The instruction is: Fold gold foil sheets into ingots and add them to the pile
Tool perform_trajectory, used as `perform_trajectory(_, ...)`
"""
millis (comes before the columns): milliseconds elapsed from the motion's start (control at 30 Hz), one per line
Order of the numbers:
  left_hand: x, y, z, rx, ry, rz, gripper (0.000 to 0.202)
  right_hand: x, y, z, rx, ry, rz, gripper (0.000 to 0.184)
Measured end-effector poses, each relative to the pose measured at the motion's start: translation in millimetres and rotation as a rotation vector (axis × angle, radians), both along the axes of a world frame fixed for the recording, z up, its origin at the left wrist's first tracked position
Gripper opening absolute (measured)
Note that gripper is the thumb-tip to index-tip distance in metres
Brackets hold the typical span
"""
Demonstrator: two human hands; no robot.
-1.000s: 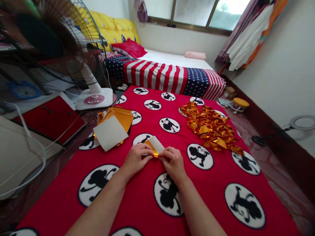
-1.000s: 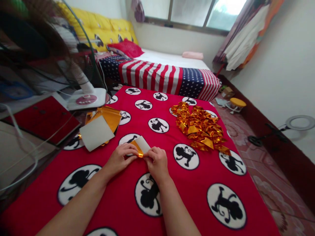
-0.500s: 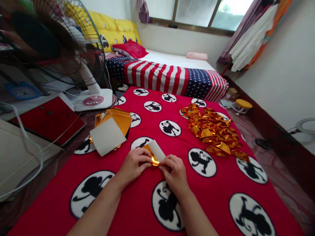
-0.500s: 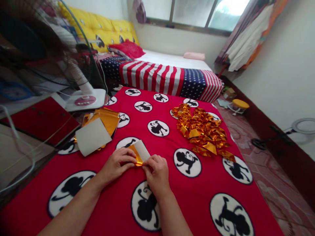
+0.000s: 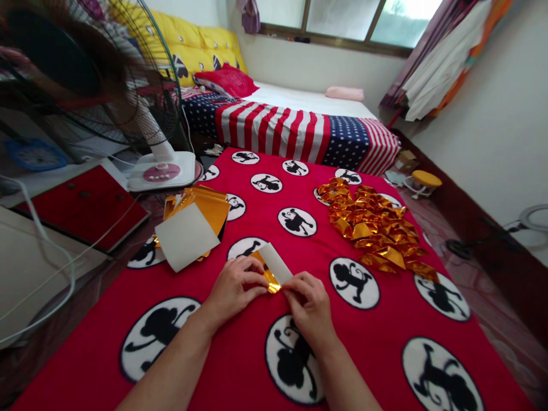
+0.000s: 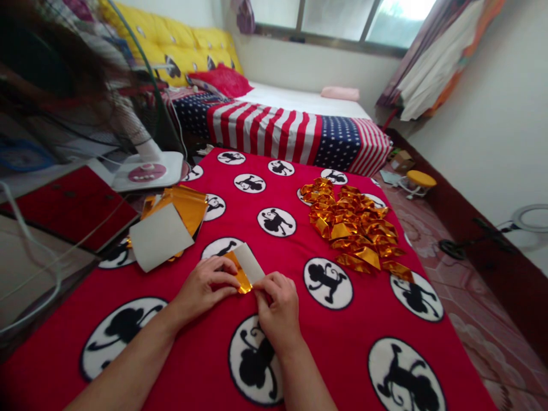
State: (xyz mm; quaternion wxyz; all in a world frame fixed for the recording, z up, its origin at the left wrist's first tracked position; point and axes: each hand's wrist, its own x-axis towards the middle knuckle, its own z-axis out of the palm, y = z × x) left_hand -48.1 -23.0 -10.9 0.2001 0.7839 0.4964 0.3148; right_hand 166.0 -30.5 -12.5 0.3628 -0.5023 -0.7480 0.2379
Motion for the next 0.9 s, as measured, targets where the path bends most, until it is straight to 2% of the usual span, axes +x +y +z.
perform_trajectory(167,0.9,-0.2,0.6,-0.007,0.029,0.008,0.009,0.5,-1.1,-0.1,0.021,-0.023,0.013,0.014)
perform_trajectory(500,2.8,0.9,1.9,-0.024,0.04,0.027,0.006,1.5,-3.7,0.1,0.058,-0.101,0.031,0.018)
perform_trajectory(900,14.5,3.6,3.4,-0.05,0.021,0.184,0.009,-3.6,-2.3,5.5,0.031,-0.106,-0.014,0.012)
